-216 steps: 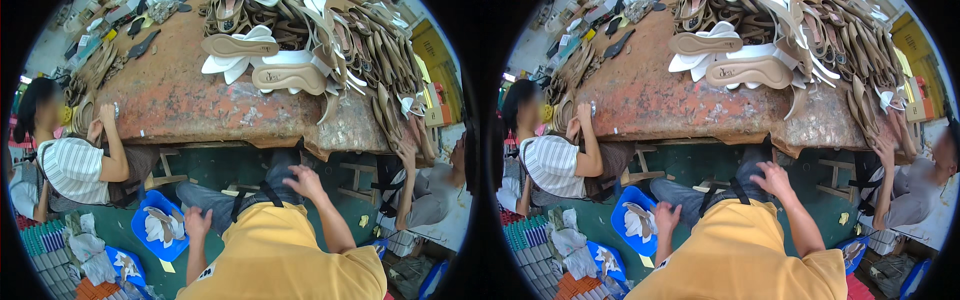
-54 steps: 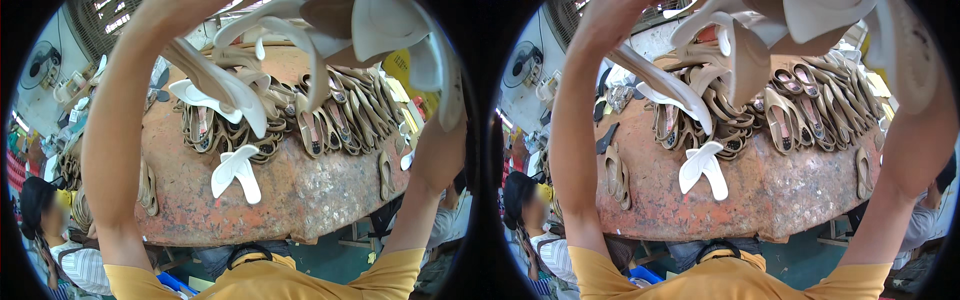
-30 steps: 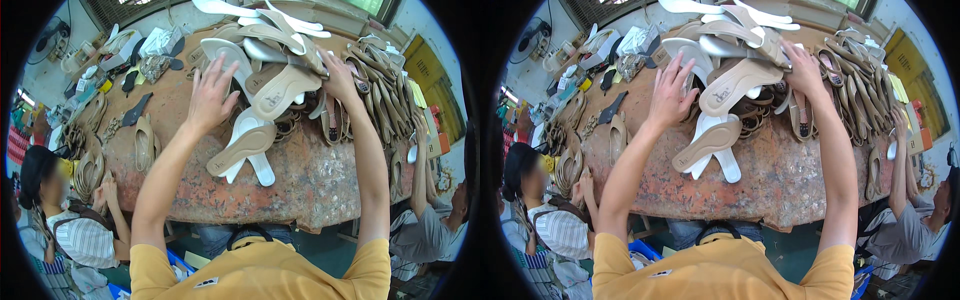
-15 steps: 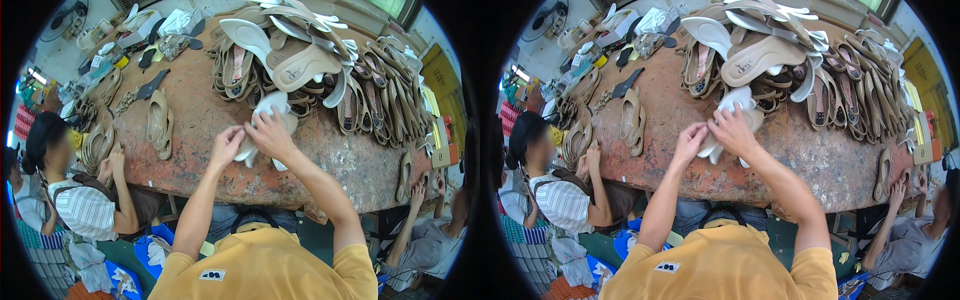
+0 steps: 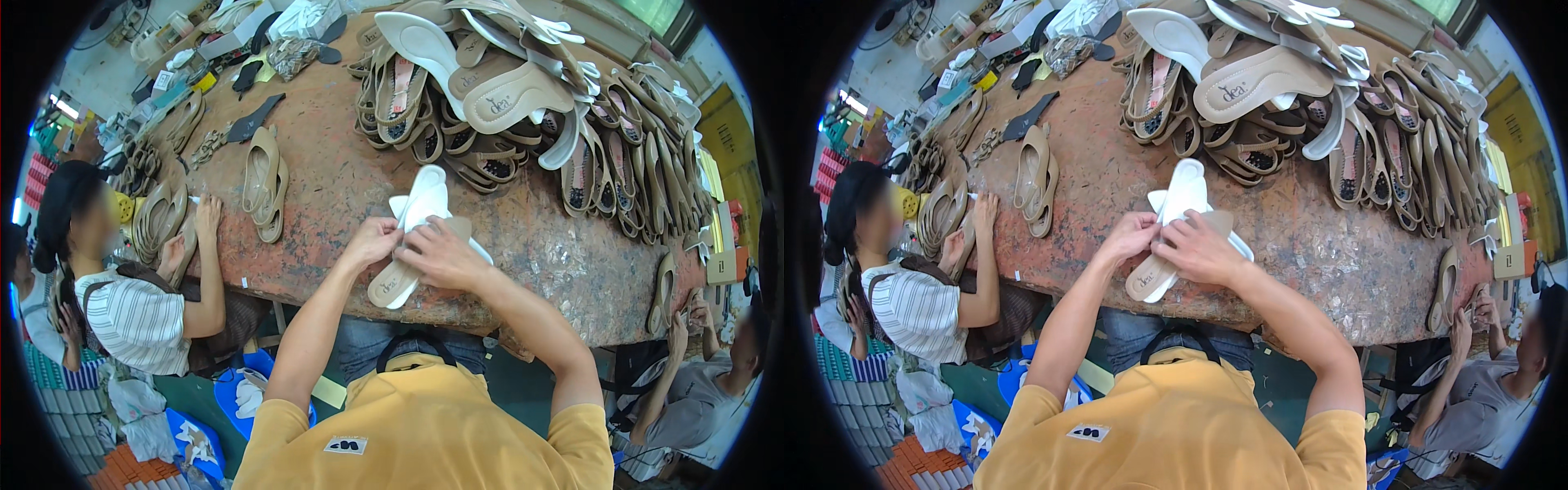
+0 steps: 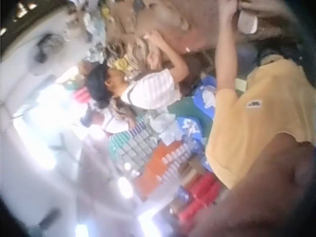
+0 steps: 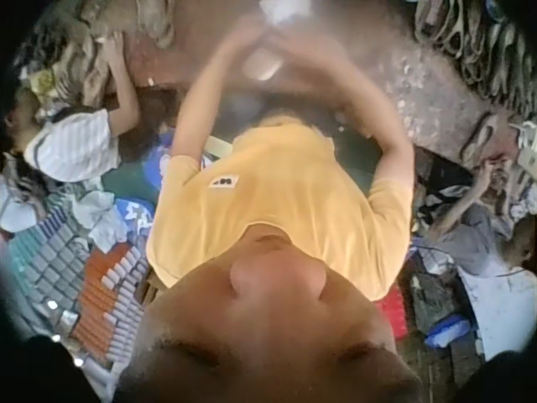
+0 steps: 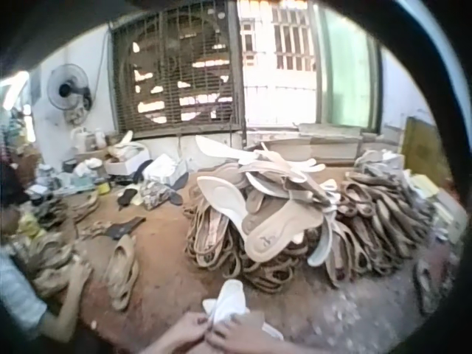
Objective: The person sits on a stool at a workbench, picks up shoes and insoles from the table, and inserts the insoles into the shoes by hand, pressing them into place.
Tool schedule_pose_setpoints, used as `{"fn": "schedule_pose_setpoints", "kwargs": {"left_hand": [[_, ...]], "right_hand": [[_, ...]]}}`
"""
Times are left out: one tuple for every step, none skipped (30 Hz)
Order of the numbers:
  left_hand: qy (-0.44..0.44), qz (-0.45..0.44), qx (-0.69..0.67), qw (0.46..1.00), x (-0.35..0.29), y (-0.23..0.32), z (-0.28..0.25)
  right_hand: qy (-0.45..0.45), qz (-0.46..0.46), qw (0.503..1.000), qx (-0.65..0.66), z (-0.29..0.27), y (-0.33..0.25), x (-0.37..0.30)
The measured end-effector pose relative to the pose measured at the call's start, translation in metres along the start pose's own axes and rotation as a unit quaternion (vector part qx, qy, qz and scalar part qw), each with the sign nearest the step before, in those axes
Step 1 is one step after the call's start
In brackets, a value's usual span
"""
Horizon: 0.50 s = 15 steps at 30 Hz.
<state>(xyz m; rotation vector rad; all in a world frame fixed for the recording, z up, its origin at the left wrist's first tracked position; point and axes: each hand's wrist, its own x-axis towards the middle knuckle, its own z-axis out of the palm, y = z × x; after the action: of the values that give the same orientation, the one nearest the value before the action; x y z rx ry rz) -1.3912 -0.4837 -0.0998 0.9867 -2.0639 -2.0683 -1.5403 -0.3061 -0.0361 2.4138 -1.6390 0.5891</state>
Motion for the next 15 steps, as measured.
{"fn": "schedule_pose_setpoints", "kwargs": {"left_hand": [[0.024,-0.03,-0.051,0.998,-0.001,0.009,0.001],[0.049,-0.06,-0.101,0.992,-0.003,0.017,0.0],[0.058,-0.122,-0.147,0.98,-0.013,0.047,0.013],[0.064,-0.121,-0.149,0.979,-0.013,0.042,0.012],[0.056,-0.05,-0.031,0.997,-0.009,0.032,0.011],[0.047,0.02,0.087,0.995,-0.001,0.02,0.008],[0.061,0.009,0.103,0.993,0.003,0.015,0.008],[0.063,0.01,0.103,0.993,0.004,0.01,0.005],[0.058,0.037,0.072,0.995,0.003,0.009,0.005],[0.052,0.062,0.04,0.996,-0.004,0.013,0.009],[0.055,0.055,0.023,0.997,-0.013,0.017,0.011],[0.062,0.055,0.022,0.996,-0.016,0.011,0.009],[0.107,0.135,0.065,0.983,-0.017,0.005,0.007],[0.151,0.214,0.109,0.959,-0.019,0.0,0.007],[0.141,0.183,0.03,0.972,-0.018,-0.003,0.013]], "right_hand": [[-0.021,0.019,0.997,0.075,-0.011,0.002,-0.003],[-0.022,0.025,0.996,0.082,-0.01,0.005,-0.013],[-0.031,0.08,0.986,0.144,-0.009,0.011,-0.028],[-0.041,0.118,0.969,0.211,-0.007,0.012,-0.033],[-0.065,0.135,0.965,0.213,0.0,0.016,-0.033],[-0.066,0.13,0.966,0.214,0.004,0.016,-0.028],[-0.044,0.149,0.975,0.158,0.007,0.018,-0.023],[-0.021,0.168,0.98,0.101,0.009,0.019,-0.018],[0.021,0.218,0.97,0.103,0.008,0.021,-0.016],[0.022,0.221,0.97,0.102,0.004,0.021,-0.017],[0.004,0.215,0.972,0.093,0.001,0.021,-0.017],[-0.014,0.201,0.976,0.087,-0.002,0.018,-0.013],[-0.014,0.194,0.977,0.09,-0.005,0.015,-0.008],[-0.012,0.195,0.977,0.089,-0.007,0.012,-0.004],[-0.008,0.198,0.976,0.086,-0.008,0.012,0.0]]}}
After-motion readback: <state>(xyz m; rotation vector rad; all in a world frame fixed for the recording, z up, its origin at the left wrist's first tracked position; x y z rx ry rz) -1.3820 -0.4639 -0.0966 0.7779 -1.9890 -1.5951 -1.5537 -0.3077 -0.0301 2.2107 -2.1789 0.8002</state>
